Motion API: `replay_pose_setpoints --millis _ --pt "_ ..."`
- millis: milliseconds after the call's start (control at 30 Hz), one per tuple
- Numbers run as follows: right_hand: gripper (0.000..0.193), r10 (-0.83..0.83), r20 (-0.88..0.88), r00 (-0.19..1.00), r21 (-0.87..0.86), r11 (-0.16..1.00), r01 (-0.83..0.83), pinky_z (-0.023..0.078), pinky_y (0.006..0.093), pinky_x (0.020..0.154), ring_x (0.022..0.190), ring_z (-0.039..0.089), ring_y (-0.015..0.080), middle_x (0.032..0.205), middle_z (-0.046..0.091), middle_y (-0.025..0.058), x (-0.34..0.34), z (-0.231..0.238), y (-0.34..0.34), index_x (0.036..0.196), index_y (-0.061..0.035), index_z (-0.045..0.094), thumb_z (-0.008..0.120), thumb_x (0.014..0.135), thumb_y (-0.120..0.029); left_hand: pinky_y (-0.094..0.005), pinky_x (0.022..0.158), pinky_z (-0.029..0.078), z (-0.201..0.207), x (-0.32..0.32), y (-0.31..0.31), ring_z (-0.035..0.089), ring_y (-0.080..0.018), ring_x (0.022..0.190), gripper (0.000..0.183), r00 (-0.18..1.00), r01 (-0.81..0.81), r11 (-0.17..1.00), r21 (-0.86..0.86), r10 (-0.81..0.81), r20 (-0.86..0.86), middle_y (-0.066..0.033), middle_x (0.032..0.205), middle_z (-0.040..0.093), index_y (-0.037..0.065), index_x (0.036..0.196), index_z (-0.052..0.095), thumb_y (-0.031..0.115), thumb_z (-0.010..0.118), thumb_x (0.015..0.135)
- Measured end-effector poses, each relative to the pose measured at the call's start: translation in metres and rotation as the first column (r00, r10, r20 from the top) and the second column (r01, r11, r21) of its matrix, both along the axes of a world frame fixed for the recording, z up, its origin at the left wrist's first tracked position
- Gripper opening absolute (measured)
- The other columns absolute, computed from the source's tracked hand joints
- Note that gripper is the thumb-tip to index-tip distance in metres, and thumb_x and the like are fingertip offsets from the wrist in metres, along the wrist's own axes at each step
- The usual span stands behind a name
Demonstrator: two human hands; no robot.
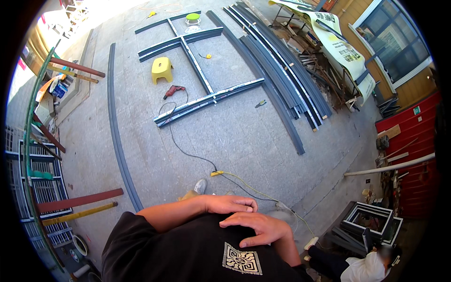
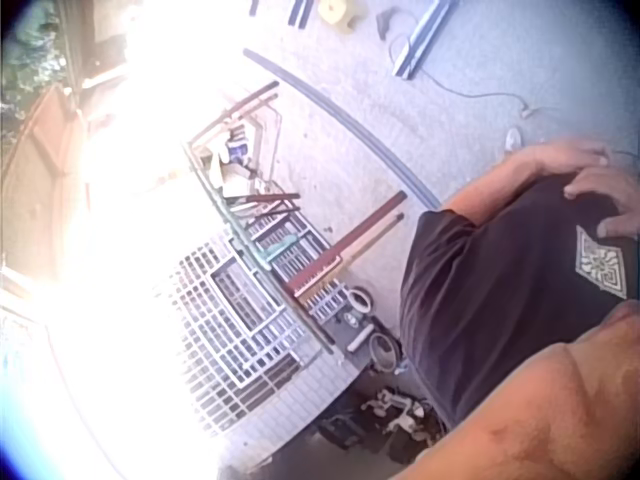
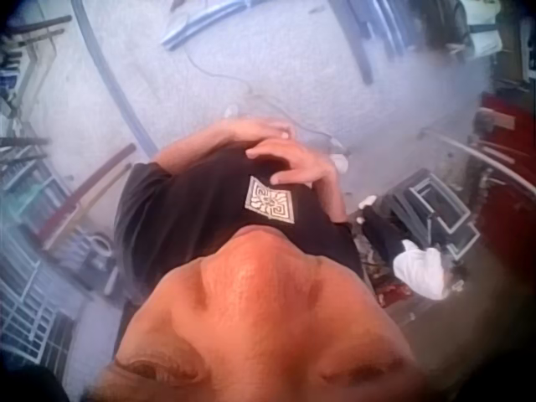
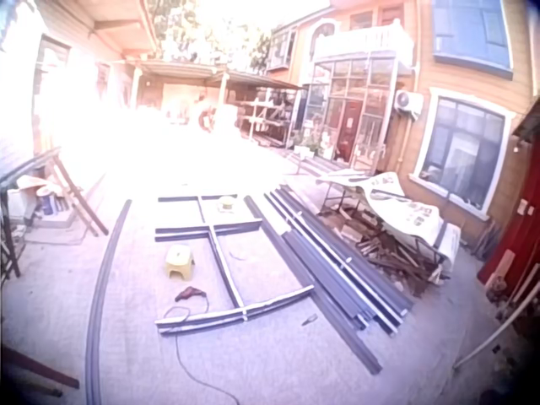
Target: The person handles metal window frame profiles, positioning a horizontal piece against a vertical frame, and then secures a component using a power tool with a yellow casing.
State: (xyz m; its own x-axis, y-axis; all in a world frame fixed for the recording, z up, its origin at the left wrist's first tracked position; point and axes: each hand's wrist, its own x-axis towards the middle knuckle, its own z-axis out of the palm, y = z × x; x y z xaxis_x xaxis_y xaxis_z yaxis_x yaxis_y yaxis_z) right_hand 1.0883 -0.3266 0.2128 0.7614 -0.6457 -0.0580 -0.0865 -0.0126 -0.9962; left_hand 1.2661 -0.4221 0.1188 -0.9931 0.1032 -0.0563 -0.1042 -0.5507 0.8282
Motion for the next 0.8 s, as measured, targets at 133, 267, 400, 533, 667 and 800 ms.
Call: replay_pose_setpoints --millis 133,267,400,533,667,800 --pt "0.069 0.013 0.011 1.0 0.017 1.0 -0.013 0.038 0.0401 0.119 0.142 0.051 0.0265 0.151 0.057 0.0136 0.0 -0.004 -0.002 0.152 -0.0017 0.051 0.075 0.095 -0.034 -0.0302 0.101 0.042 -0.001 0.002 0.001 0.051 -0.0099 0.113 0.034 1.0 -0.022 0.998 0.052 0.021 0.02 -0.0008 0.117 0.058 0.005 0.123 0.058 0.036 0.047 0.113" --pt "0.07 0.027 -0.023 0.999 -0.008 1.0 -0.027 0.038 0.0401 0.119 0.142 0.052 0.0267 0.151 0.057 0.0141 -0.001 0.001 0.0 0.152 -0.0017 0.05 0.075 0.095 -0.034 -0.0297 0.101 0.042 -0.005 0.001 0.002 0.051 -0.0096 0.113 0.034 1.0 0.007 0.999 0.047 -0.008 0.03 -0.0007 0.118 0.058 0.006 0.125 0.057 0.036 0.048 0.113" --pt "0.07 0.019 -0.002 1.0 0.019 1.0 -0.019 0.038 0.0403 0.119 0.142 0.052 0.0266 0.15 0.057 0.0141 0.0 -0.006 0.0 0.152 -0.0018 0.05 0.075 0.095 -0.035 -0.0292 0.101 0.042 -0.005 0.001 0.004 0.051 -0.0091 0.114 0.033 1.0 -0.011 0.999 0.045 0.01 0.024 -0.0004 0.118 0.058 0.006 0.126 0.057 0.035 0.049 0.113" --pt "0.07 0.023 0.035 0.999 0.013 1.0 -0.023 0.037 0.0401 0.119 0.142 0.052 0.0262 0.15 0.057 0.014 0.003 -0.006 -0.004 0.152 -0.002 0.05 0.075 0.095 -0.036 -0.0285 0.1 0.041 -0.008 0.004 0.003 0.05 -0.0089 0.112 0.031 0.999 -0.006 0.995 0.102 0.002 0.035 0.0005 0.116 0.057 0.007 0.123 0.057 0.035 0.049 0.113" --pt "0.07 0.039 0.0 0.999 0.021 0.999 -0.039 0.037 0.0401 0.118 0.141 0.052 0.026 0.15 0.058 0.0139 0.003 -0.003 -0.005 0.152 -0.0022 0.05 0.075 0.095 -0.035 -0.0286 0.1 0.042 -0.007 0.005 0.006 0.05 -0.0087 0.111 0.031 0.998 -0.037 0.985 0.166 0.03 0.048 0.0006 0.115 0.056 0.006 0.123 0.057 0.034 0.05 0.112" --pt "0.069 0.018 -0.04 0.999 -0.011 1.0 -0.018 0.037 0.0399 0.119 0.141 0.052 0.026 0.15 0.058 0.0135 0.001 0.003 -0.007 0.151 -0.0025 0.051 0.075 0.095 -0.034 -0.0292 0.1 0.043 -0.002 0.005 0.005 0.051 -0.0088 0.112 0.031 0.996 -0.088 0.988 0.126 0.083 0.039 0.0001 0.116 0.057 0.005 0.123 0.057 0.034 0.05 0.112"
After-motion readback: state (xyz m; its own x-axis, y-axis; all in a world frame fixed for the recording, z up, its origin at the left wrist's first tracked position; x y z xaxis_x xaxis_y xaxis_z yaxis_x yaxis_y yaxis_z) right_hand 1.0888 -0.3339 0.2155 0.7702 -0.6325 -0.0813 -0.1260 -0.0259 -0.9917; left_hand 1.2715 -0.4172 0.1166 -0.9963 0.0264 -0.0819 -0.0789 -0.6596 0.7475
